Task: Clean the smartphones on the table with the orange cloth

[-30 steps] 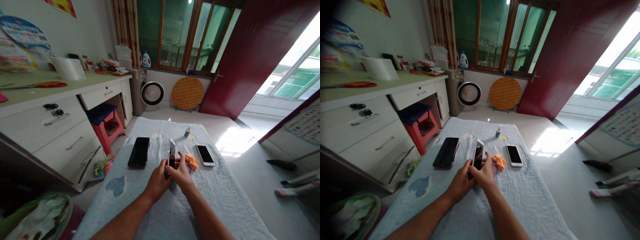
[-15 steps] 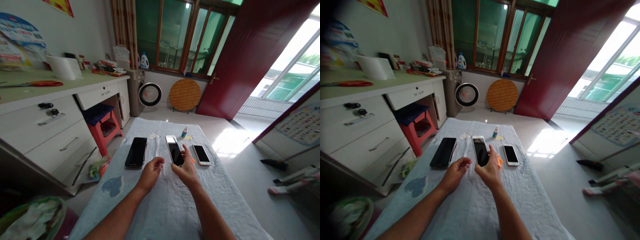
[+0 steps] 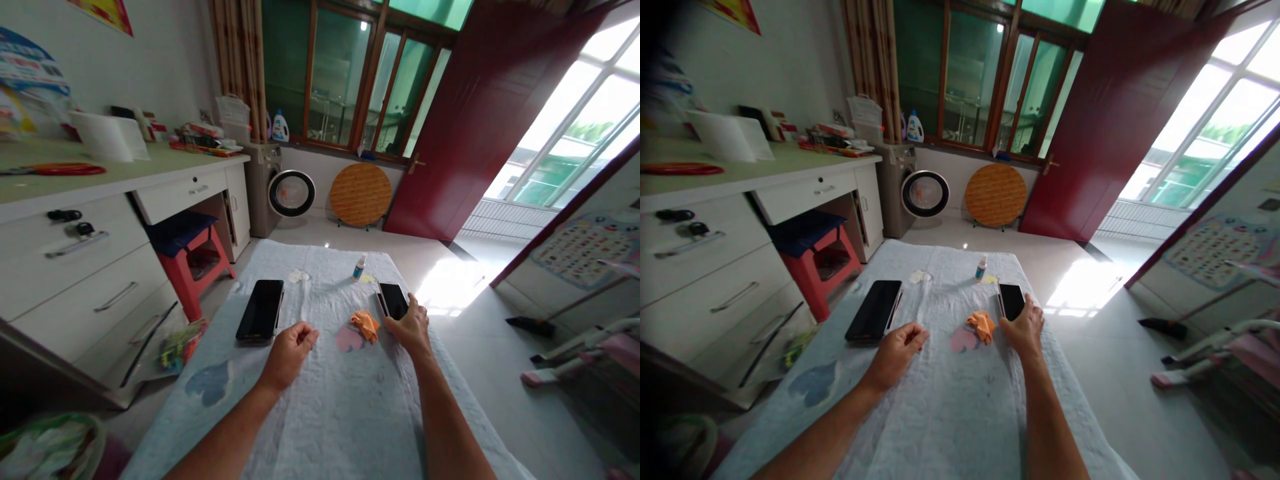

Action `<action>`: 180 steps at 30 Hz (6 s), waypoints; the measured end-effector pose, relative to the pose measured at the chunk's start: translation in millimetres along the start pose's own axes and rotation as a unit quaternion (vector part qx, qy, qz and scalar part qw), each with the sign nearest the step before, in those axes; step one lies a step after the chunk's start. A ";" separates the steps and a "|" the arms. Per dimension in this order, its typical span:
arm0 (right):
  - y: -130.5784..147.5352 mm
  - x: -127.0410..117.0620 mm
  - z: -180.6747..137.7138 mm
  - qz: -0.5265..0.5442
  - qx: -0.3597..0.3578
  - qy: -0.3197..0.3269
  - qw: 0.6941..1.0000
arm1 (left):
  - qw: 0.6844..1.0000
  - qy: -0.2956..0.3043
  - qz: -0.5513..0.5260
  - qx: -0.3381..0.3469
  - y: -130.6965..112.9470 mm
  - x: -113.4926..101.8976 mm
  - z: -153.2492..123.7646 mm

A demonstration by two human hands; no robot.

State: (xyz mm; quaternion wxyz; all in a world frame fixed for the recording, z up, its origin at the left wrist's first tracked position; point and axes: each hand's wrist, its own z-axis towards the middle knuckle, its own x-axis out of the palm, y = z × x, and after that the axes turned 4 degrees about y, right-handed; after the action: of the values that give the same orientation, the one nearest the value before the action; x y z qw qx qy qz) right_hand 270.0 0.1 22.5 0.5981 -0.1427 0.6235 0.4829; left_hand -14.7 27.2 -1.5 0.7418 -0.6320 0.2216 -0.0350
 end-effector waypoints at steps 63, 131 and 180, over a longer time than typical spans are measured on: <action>40.1 36.8 -45.8 0.035 -0.337 -0.023 0.940 | 0.831 -0.174 0.514 -0.124 2.8 -67.7 13.5; 58.6 46.2 -58.4 0.183 -0.308 0.119 0.926 | 0.955 0.111 0.267 0.071 -8.8 19.1 -17.2; 94.1 77.6 -9.2 0.025 -0.226 0.111 0.967 | 0.912 0.154 0.367 0.099 -17.3 6.7 -15.6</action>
State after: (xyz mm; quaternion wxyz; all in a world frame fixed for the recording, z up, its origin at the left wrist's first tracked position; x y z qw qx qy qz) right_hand 174.4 70.4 -7.1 0.4647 -0.3111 0.5641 0.6074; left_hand -10.5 7.2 11.5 0.7178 -0.4159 0.5451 0.1212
